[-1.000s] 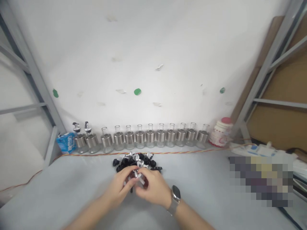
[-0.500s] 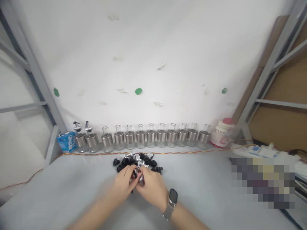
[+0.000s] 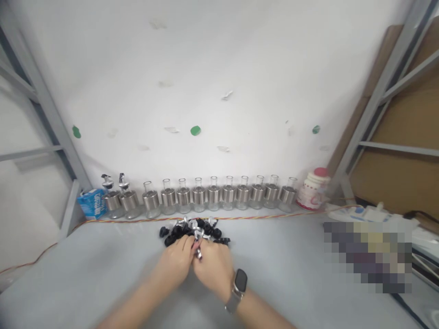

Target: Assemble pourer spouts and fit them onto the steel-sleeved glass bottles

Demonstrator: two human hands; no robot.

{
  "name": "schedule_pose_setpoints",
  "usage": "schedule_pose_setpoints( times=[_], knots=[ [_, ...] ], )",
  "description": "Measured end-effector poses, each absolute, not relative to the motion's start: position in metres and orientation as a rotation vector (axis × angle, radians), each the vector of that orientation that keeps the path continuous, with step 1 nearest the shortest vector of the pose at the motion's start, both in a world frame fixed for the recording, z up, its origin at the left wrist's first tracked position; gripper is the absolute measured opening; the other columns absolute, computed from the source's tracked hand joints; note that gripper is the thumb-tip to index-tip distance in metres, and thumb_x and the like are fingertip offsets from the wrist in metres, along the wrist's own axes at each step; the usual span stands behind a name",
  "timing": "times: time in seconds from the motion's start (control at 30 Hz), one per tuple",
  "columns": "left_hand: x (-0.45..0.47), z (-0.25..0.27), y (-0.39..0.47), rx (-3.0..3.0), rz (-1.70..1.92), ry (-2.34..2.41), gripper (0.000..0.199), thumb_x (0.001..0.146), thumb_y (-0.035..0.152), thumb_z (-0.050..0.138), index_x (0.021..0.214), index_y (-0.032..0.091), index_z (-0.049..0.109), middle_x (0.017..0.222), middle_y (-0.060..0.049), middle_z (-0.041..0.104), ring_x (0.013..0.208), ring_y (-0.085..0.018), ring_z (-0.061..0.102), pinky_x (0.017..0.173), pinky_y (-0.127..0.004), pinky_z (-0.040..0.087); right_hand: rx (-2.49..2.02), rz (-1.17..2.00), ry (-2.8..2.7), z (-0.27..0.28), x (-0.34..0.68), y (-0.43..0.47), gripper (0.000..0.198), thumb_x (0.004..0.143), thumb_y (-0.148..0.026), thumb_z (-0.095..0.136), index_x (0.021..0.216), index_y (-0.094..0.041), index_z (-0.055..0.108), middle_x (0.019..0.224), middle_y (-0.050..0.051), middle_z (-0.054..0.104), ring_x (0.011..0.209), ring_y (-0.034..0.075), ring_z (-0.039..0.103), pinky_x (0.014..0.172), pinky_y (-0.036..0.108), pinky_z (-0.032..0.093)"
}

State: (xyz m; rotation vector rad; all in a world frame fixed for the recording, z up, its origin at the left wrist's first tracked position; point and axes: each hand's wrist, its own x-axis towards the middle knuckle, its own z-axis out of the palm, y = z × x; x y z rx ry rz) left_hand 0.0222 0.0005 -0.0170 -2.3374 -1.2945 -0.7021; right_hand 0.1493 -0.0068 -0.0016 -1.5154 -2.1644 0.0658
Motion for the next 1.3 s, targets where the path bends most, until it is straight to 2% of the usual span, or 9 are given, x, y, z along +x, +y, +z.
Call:
schedule_pose_setpoints(
  times=[0.3,0.73,0.9,1.0,1.13,1.3],
  knots=[
    [0.024,-0.014,0.005,-2.29,-0.897,-1.256,0.029,0.089,0.022,0.026,0.088,0.013,0.053,0.071,-0.008,0.061,0.067,-0.018,0.061,0.059,-0.028,0.049,-1.55,-0.114,-2.152,0.009,0.146,-0.007,0.012,0.074,-0.017,0.045,0.069,-0.019,0.057,0.067,0.004,0.067,0.058,0.017,0.061,0.049,0.026,0.026],
    [0.025,-0.015,0.004,-2.249,-0.992,-1.256,0.03,0.089,0.023,0.028,0.083,0.015,0.056,0.068,-0.006,0.064,0.062,-0.016,0.062,0.056,-0.025,0.048,-1.573,-0.168,-2.133,0.006,0.143,-0.011,0.01,0.072,-0.015,0.046,0.071,-0.017,0.056,0.065,0.005,0.066,0.057,0.018,0.061,0.048,0.026,0.028],
    [0.021,-0.005,0.0,-2.413,-1.062,-1.385,0.026,0.086,0.031,0.034,0.092,0.017,0.055,0.076,-0.006,0.064,0.069,-0.018,0.062,0.06,-0.028,0.048,-1.465,-0.011,-2.085,-0.001,0.151,-0.007,0.009,0.075,-0.015,0.045,0.074,-0.019,0.054,0.068,0.002,0.065,0.06,0.016,0.06,0.051,0.023,0.031],
    [0.016,0.0,-0.002,-2.573,-1.232,-1.502,0.027,0.082,0.036,0.043,0.099,0.018,0.053,0.083,-0.006,0.063,0.073,-0.018,0.059,0.065,-0.028,0.048,-1.367,0.134,-2.049,-0.003,0.155,-0.002,0.009,0.077,-0.015,0.045,0.081,-0.019,0.052,0.076,0.002,0.063,0.067,0.016,0.059,0.055,0.022,0.034],
    [0.011,0.003,-0.003,-2.733,-1.494,-1.677,0.025,0.081,0.037,0.045,0.098,0.02,0.054,0.086,-0.004,0.059,0.076,-0.016,0.056,0.069,-0.028,0.046,-1.274,0.323,-2.051,-0.006,0.154,0.0,0.007,0.078,-0.016,0.044,0.082,-0.02,0.049,0.081,0.002,0.06,0.073,0.015,0.056,0.061,0.022,0.038],
    [0.008,0.002,-0.004,-2.786,-1.311,-1.608,0.02,0.081,0.036,0.045,0.09,0.021,0.056,0.085,-0.002,0.053,0.074,-0.014,0.054,0.069,-0.026,0.044,-1.257,0.365,-2.085,-0.011,0.151,-0.001,0.007,0.075,-0.013,0.045,0.077,-0.019,0.047,0.078,0.001,0.058,0.07,0.015,0.054,0.06,0.022,0.037]
  ],
)
